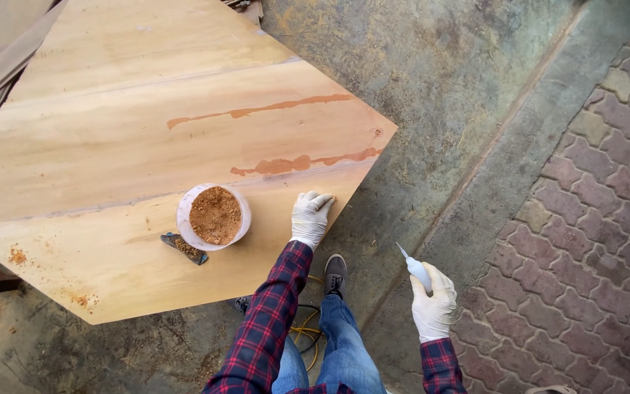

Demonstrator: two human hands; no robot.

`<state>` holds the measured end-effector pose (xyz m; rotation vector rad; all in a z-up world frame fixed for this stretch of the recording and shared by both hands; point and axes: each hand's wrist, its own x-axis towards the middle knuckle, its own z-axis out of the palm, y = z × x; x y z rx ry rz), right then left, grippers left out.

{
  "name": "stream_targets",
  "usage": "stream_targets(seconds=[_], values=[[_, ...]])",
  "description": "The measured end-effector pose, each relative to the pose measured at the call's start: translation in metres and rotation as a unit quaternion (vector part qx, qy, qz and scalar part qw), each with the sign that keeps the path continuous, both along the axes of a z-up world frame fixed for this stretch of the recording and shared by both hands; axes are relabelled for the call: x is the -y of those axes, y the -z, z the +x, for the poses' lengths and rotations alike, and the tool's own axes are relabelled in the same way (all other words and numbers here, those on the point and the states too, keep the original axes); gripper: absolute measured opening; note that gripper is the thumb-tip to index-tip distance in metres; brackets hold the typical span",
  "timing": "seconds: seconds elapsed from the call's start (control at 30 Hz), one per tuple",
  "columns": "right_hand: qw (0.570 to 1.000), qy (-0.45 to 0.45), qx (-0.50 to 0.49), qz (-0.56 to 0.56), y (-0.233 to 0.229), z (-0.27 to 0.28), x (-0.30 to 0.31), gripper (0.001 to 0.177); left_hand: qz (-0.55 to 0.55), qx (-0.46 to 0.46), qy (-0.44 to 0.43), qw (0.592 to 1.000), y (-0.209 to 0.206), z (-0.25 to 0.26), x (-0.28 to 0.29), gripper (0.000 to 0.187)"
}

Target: Filling gaps and sanding a wooden tabletop in a workshop.

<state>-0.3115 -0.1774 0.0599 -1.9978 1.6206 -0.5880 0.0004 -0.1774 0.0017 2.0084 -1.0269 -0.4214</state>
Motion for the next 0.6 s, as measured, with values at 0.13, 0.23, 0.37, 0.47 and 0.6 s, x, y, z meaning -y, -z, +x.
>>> stream_targets(seconds=[0.13, 0.23, 0.37, 0.47, 0.6], values=[[1.0, 0.008, 0.017, 0.017, -0.002, 0.001, 0.0, 0.037, 0.004, 0.007, 0.018, 1.0, 0.011, 0.003, -0.004, 0.01], [1.0, 0.005, 0.002, 0.021, -0.006, 0.009, -0.002, 0.038, -0.001, 0.003, 0.034, 0.999, 0.014, 0.006, -0.006, 0.01], [1.0, -0.004, 0.013, 0.014, -0.007, 0.021, -0.008, 0.038, 0.019, -0.014, 0.043, 0.999, 0.017, 0.009, -0.009, 0.012], [1.0, -0.007, 0.014, 0.008, -0.003, 0.028, -0.012, 0.038, 0.0, -0.027, 0.037, 0.999, 0.02, 0.01, -0.009, 0.016], [1.0, -0.008, 0.021, 0.019, 0.002, 0.033, -0.018, 0.038, 0.022, -0.022, 0.057, 0.998, 0.009, 0.011, -0.007, 0.014]])
